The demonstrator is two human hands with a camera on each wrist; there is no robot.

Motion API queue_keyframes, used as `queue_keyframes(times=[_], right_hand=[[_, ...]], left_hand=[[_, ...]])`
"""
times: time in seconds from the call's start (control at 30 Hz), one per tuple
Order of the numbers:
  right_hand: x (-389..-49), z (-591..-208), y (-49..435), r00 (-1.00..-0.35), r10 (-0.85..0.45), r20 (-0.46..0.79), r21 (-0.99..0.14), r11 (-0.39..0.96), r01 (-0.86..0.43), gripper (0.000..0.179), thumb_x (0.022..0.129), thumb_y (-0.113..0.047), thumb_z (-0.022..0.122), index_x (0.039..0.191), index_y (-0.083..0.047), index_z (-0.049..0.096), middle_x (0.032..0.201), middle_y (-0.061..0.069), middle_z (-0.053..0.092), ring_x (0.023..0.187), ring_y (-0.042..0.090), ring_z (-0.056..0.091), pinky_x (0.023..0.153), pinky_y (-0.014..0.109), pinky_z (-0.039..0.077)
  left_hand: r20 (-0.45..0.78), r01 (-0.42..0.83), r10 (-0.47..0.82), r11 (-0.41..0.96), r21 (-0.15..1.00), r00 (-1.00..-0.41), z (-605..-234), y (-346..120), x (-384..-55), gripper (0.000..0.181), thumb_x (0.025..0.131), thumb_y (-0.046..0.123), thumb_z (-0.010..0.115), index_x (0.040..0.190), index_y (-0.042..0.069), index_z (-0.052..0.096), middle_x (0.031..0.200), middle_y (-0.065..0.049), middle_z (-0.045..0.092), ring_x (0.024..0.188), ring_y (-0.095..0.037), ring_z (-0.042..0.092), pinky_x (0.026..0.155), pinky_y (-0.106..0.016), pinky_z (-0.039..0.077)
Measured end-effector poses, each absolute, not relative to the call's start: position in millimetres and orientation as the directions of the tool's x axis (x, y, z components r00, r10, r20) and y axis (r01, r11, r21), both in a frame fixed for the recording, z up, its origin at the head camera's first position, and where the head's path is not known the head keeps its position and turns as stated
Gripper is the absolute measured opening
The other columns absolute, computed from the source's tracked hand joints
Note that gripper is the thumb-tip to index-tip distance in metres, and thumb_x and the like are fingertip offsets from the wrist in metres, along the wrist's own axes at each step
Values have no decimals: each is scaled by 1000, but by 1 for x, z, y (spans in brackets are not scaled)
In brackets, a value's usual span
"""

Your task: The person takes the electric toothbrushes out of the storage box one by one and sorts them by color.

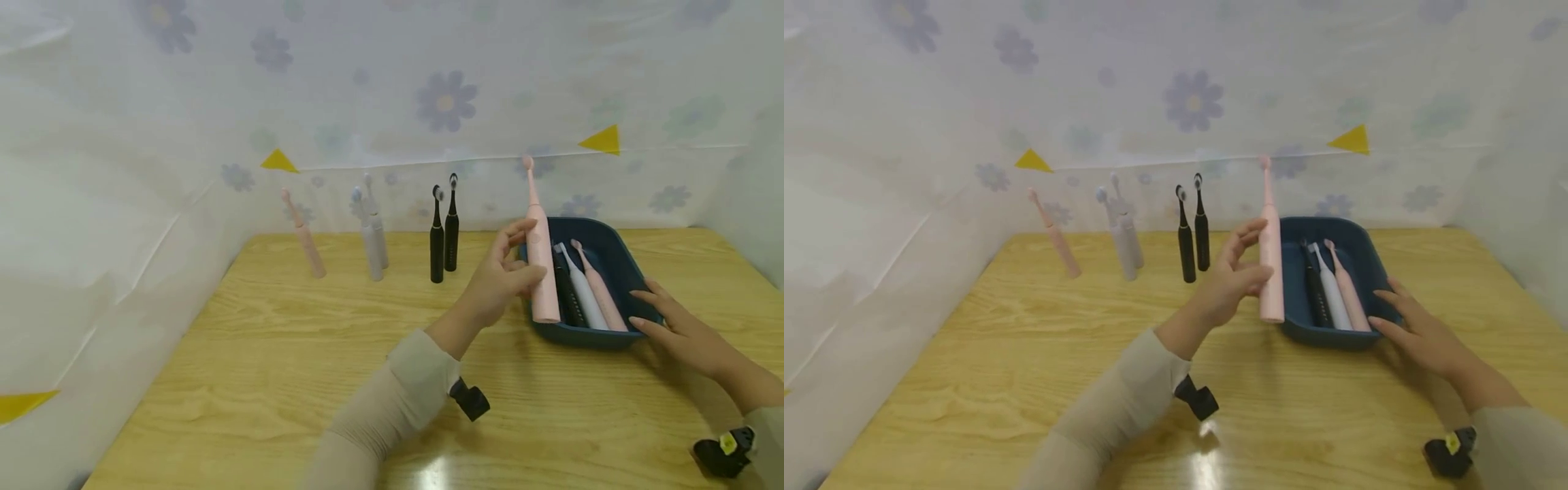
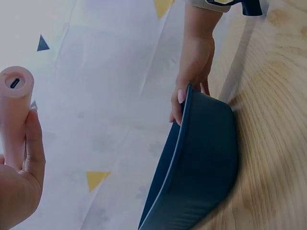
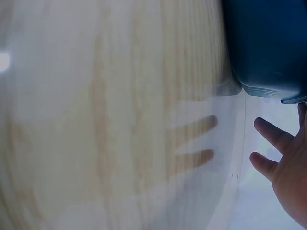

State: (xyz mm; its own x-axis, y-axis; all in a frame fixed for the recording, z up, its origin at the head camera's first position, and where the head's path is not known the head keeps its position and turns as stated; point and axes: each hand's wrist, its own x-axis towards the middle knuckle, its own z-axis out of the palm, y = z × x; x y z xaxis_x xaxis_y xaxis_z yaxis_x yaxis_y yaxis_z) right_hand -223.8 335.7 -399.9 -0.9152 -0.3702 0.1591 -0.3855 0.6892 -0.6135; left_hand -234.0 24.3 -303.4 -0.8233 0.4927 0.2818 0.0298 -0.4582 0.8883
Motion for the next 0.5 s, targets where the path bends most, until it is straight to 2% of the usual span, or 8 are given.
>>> queue_keyframes(times=[0.23, 0.5], right_hand=[[-224, -398, 334, -922, -361, 142, -615, 697, -367, 55, 92, -14, 40, 135, 6, 12, 139, 16, -16, 122, 42, -12, 79, 70, 6], [-225, -401, 335, -922, -358, 150, -615, 696, -370, 54, 92, -13, 40, 134, 8, 13, 139, 17, -15, 121, 42, -12, 79, 70, 5]], left_hand=[[352, 68, 488, -508, 859, -799, -311, -2, -236, 64, 79, -15, 43, 133, 15, 25, 125, -3, 33, 77, -17, 54, 52, -25, 46], [369, 116, 476, -479, 870, -799, -315, -30, -237, 73, 79, -15, 43, 137, 19, 15, 133, -9, 26, 74, -14, 55, 55, -25, 46]])
